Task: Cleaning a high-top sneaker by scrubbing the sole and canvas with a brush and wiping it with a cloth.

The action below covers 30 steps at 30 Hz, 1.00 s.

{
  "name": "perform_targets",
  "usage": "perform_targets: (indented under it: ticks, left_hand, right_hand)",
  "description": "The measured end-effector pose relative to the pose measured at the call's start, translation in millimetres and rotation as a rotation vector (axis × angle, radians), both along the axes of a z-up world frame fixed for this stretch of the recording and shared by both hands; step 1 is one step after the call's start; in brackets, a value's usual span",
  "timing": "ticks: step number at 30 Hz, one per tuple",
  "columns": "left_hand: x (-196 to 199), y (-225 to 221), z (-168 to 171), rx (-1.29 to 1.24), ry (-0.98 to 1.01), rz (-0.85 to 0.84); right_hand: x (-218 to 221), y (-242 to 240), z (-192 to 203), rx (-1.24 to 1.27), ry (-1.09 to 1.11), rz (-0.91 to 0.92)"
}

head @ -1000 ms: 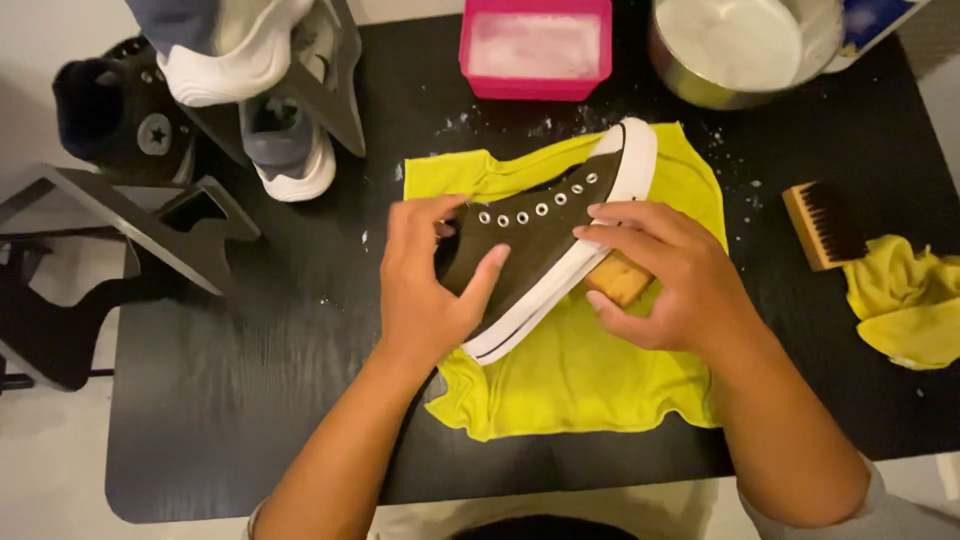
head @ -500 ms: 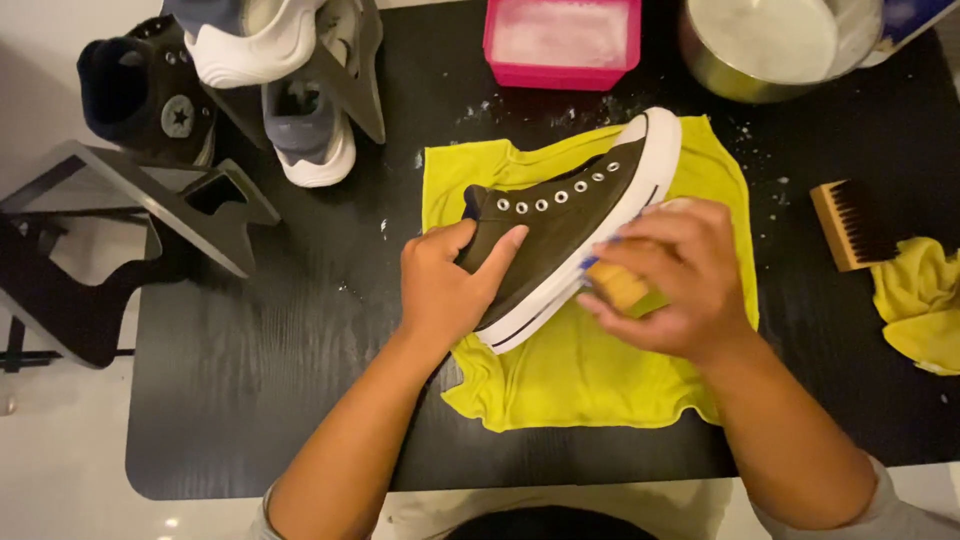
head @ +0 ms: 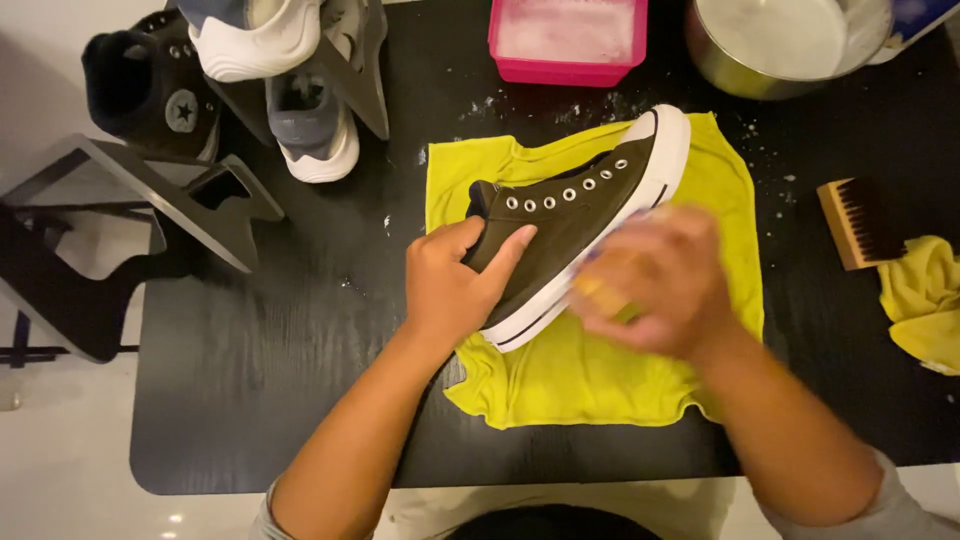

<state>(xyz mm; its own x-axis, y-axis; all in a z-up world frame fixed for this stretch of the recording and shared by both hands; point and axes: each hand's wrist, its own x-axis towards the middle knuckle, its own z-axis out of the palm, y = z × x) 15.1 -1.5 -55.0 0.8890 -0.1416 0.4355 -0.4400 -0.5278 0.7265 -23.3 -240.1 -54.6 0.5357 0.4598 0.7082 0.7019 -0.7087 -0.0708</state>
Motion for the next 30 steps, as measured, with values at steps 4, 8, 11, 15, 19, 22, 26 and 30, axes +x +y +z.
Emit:
perform_targets:
  ticks: [4, 8, 11, 15, 19, 22, 26, 30]
  left_hand:
    - [-1.1, 0.3, 2.4, 0.032, -0.008, -0.004]
    - [-0.3, 0.4, 0.5, 0.014, 0.001, -0.004]
    - [-0.1, 1.8, 2.8, 0.002, 0.041, 0.001]
    - [0.0, 1.3, 1.6, 0.045, -0.046, -0.018]
    - [-2.0, 1.9, 1.6, 0.030, -0.039, -0.017]
    - [1.9, 2.9, 2.7, 0.012, 0.007, -0.008]
    - [-0.2, 1.9, 0.0, 0.038, -0.003, 0.001]
    - [2.2, 2.9, 1.3, 0.041, -0.055, -0.019]
  right_hand:
    - [6.4, -17.6, 8.9, 0.101, 0.013, -0.196]
    - [-4.4, 7.1, 16.1, 0.050, -0.009, -0.050]
    - [-2.5, 1.3, 14.1, 0.017, -0.010, 0.008]
    - [2.6, -10.5, 19.9, 0.166, 0.024, -0.134]
    - [-1.1, -4.1, 12.7, 0.060, 0.020, -0.017]
    - [4.2, -14.0, 7.0, 0.007, -0.010, 0.019]
    - [6.7, -22.5, 6.5, 0.135, 0.046, -0.125]
    - [2.9, -8.7, 9.4, 0.019, -0.010, 0.037]
